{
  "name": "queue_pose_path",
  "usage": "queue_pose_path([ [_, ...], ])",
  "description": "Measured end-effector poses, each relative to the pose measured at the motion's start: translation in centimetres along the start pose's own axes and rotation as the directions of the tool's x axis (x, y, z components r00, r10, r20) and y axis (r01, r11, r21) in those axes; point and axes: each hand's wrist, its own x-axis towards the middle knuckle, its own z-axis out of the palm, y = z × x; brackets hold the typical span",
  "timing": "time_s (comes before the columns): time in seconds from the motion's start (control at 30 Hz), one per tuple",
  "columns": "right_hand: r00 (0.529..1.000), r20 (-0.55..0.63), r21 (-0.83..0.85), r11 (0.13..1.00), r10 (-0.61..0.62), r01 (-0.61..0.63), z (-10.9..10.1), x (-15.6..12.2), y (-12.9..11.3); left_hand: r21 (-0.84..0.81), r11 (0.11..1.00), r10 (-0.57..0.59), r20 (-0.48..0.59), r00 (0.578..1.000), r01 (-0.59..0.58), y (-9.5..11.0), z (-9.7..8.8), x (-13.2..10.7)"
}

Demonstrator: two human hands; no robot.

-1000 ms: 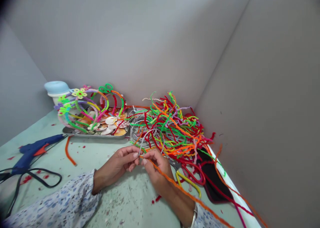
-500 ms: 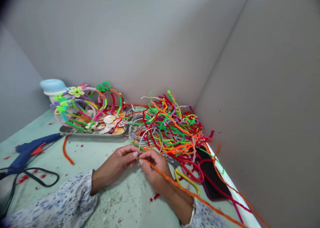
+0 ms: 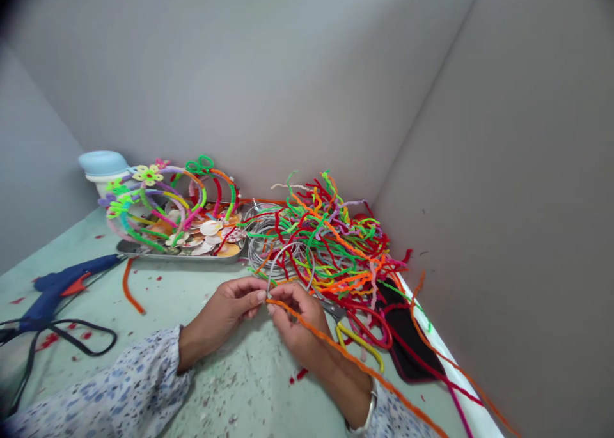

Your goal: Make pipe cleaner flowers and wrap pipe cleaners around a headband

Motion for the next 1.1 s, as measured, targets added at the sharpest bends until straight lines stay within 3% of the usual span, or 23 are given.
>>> queue_pose_path([
  [0.27, 0.998, 0.002, -0.061, 0.997, -0.055, 0.055, -0.1, -0.1, 0.5, 0.039, 0.999, 0.006, 0.047, 0.999, -0.007, 0.9, 0.2, -0.1],
  [0.37, 1.0, -0.008, -0.046, 0.999, -0.021, 0.02, -0.2, 0.0, 0.5, 0.054, 0.999, -0.003, 0.063, 0.998, 0.0, 1.2, 0.2, -0.2],
  [0.53, 0.997, 0.082, -0.065, 0.998, -0.013, 0.019, -0.6, 0.2, 0.0, -0.033, 0.999, -0.025, 0.104, 0.994, 0.029, 1.3, 0.2, -0.2],
  [0.63, 0.993, 0.114, -0.014, 1.0, 0.002, -0.001, -0.7, 0.1, -0.4, -0.06, 0.997, -0.041, 0.147, 0.988, 0.05, 1.3, 0.1, -0.2],
  [0.83, 0.979, 0.162, 0.188, 0.97, 0.122, -0.151, -0.6, -0.2, -0.9, -0.052, 0.996, -0.054, 0.208, 0.977, 0.066, 1.7, 0.2, -0.3],
  [1.1, 0.98, 0.062, 0.227, 0.953, 0.19, -0.199, -0.3, -0.2, -0.7, 0.011, 1.0, -0.018, 0.134, 0.991, 0.017, 2.0, 0.7, -0.4],
])
